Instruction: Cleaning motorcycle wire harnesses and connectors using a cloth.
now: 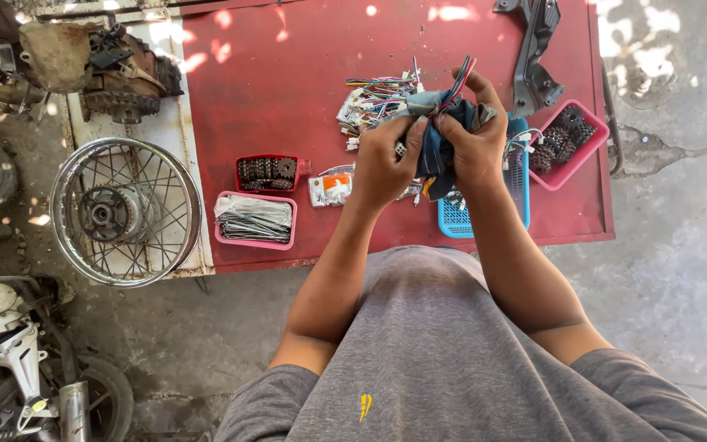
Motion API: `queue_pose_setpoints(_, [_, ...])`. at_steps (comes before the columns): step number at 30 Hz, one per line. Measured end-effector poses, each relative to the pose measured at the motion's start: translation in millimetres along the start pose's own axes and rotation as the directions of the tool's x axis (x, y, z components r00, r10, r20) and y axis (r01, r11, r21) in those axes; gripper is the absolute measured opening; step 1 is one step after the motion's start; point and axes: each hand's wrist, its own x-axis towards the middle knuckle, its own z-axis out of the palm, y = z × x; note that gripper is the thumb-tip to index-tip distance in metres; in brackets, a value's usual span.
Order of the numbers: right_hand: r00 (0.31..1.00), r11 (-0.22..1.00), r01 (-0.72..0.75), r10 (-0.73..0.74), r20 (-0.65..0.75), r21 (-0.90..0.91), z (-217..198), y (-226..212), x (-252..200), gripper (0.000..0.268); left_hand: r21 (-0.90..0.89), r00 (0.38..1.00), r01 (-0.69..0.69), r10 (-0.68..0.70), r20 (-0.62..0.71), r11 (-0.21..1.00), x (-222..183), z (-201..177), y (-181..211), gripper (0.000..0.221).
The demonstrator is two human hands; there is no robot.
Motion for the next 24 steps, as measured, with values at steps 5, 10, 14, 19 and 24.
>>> queue_pose_setpoints(5, [0.990, 0.993, 0.103, -0.107, -0.086, -0.051, -31.9, 13.2, 15.9, 0.065, -0.021, 1.000, -0.003, 0.003, 0.023, 1.000, -1.1, 1.4, 4.7, 0.028])
queue_pose_setpoints(10, [0.917, 0.974, 0.209, -0.164, -0.364, 0.089, -87.5, -4.1, 49.3, 0.066, -0.078, 1.000, -0.013, 0.014, 0.011, 0.997, -8.8, -0.4, 0.1, 0.029])
queue_pose_setpoints(14, [0.937, 0.952, 0.137, -0.036, -0.346, 0.272, -57.0, -42.2, 35.7, 0.056, -0.145, 0.999, 0.043, -0.047, -0.025, 0.988, -7.3, -1.6, -2.6, 0.029])
queue_pose_setpoints(19, [0.983, 0.967, -0.134, 0.158, -0.097, 0.215, -6.2, -8.6, 1.7, 0.059, -0.139, 0.996, 0.084, -0.085, -0.001, 0.987, 0.3, 10.3, -7.4, 0.029])
queue_pose_setpoints(24, [0.991, 0.989, -0.038, 0.056, -0.121, 0.146, -2.5, -6.9, 5.8, 0.056, -0.111, 0.997, 0.038, -0.031, 0.066, 0.993, 9.5, 6.6, 2.9, 0.029])
